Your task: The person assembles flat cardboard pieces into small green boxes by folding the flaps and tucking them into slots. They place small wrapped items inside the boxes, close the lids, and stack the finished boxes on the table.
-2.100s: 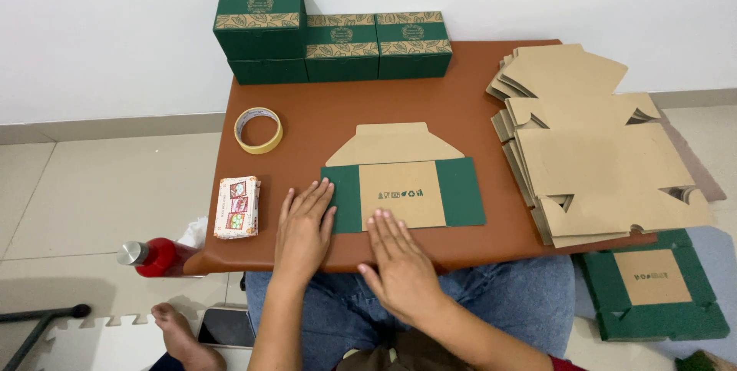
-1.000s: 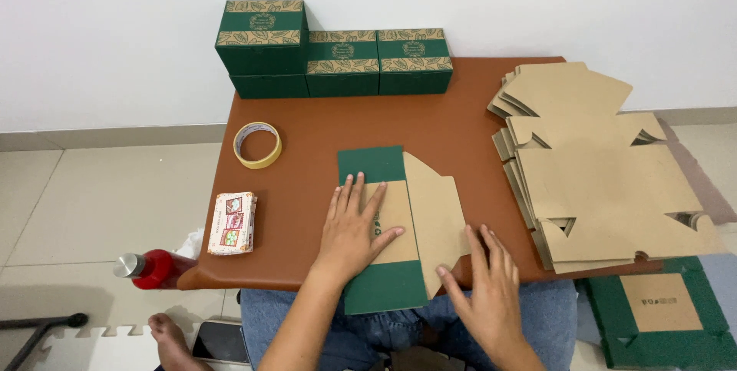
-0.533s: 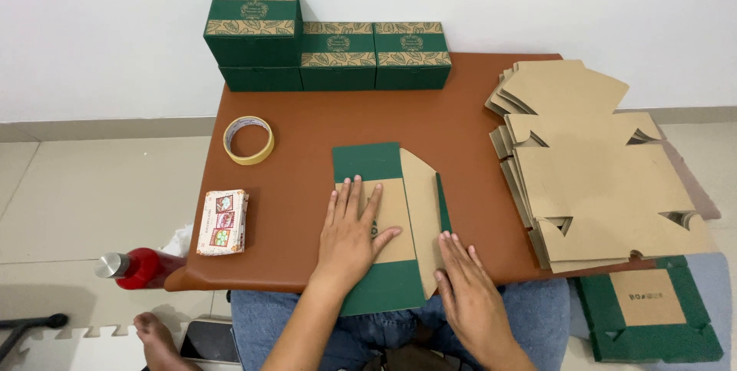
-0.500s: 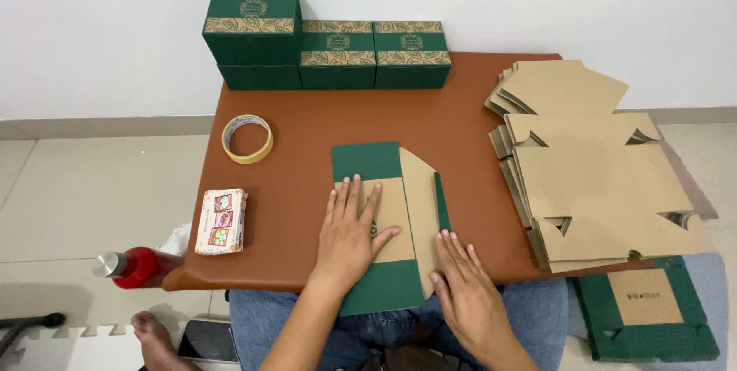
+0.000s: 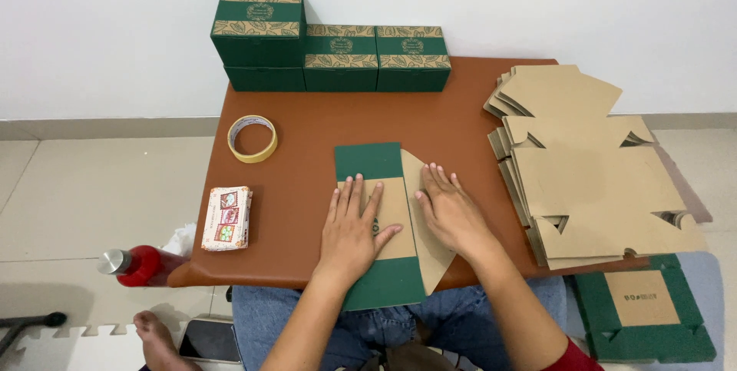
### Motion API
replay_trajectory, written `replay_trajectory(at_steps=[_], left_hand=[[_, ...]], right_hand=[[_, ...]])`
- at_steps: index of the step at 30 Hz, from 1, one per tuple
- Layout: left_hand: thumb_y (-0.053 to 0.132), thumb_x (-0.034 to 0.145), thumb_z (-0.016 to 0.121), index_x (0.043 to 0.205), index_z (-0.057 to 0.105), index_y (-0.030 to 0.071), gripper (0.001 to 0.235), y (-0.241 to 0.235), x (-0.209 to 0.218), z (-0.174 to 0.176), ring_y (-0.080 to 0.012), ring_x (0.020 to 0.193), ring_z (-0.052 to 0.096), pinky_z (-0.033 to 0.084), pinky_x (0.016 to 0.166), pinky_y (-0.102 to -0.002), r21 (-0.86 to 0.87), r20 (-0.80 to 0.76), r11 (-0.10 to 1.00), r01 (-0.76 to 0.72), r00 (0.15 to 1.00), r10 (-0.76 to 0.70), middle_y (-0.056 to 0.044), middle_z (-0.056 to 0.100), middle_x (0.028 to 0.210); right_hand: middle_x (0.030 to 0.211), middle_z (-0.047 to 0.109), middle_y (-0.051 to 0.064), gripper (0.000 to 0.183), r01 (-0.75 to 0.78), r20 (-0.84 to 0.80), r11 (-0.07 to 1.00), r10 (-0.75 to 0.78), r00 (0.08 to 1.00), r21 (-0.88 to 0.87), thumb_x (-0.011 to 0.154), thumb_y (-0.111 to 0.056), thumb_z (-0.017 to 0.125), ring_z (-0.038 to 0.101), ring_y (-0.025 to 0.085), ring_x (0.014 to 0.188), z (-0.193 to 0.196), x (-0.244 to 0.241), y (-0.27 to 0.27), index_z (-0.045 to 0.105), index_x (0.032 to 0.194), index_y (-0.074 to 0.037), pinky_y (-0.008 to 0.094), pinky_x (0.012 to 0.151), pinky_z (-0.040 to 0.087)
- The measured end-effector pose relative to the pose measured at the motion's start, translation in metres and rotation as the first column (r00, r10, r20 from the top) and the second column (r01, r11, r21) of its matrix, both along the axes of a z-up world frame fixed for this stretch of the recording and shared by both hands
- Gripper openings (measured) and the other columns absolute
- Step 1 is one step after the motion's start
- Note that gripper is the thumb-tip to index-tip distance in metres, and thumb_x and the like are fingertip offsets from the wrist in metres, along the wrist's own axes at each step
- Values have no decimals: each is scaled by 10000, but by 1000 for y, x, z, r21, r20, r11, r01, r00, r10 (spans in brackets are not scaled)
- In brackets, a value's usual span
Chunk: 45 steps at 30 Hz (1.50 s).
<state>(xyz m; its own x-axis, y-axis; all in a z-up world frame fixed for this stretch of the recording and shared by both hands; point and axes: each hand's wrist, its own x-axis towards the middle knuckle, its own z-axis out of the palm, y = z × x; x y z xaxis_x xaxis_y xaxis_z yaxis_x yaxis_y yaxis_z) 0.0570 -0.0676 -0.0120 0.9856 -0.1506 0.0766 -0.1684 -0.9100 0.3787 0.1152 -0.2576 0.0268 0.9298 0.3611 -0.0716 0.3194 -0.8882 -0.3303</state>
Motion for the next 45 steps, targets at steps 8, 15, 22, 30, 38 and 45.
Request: replay_trajectory(at_steps=[8,15,22,30,38,45], left_hand=[[681,945,474,1555,365,147,817,2,3,-27,-389,1497,259,149,1226,-512,35,246,999,-1,969,-8,-248,342,1573],[689,950,463,1576,331,153,835,2,6,-40,-379,1494,290,202,1231,-485,146,426,989,-37,904,-29,-236,345,1587],[607,955,523,1519,424,278,660,-3,-2,-5,-467,1437,336,190,1162,-661,160,450,987,34,887,-104,-238,374,1560],[412,985,567,985,627,87,330,-25,-32,68,-447,1485,248,148,1150,-680,-55,329,897,439,856,-399,-239,336,1580],[271,961,519,988,604,116,179,23,-56,110,-357,1443,390,309,1115,-538,-290,266,909,300,938,-224,-145,430,1549],[269,948,524,1380,590,179,446,63,-62,74,-180,1492,368,425,1050,-393,-518,-123,855,10,989,-86,38,273,1655]], right_hand=[[1577,347,243,627,-15,138,1000,13,990,15,1061,-397,339,292,324,1501,-28,-88,-21,341,1531,18,469,1232,174],[1529,485,87,562,-2,373,1000,10,928,-21,1007,-370,472,418,205,1444,-59,-144,-48,453,1494,-91,423,1185,294],[901,599,2,446,262,360,951,-305,882,166,895,-489,637,584,249,878,-55,-94,-51,658,1216,-179,419,772,461],[674,657,26,256,401,39,818,-455,890,412,977,-357,573,655,228,661,-49,-78,-63,536,854,-136,381,643,459],[948,631,45,399,449,-158,474,-534,831,757,935,-227,654,626,151,870,-22,-80,-78,610,1310,-97,284,818,505],[791,400,-16,440,292,30,488,-551,834,822,938,-24,625,374,84,667,-1,-78,-64,663,1370,-97,217,651,374]])
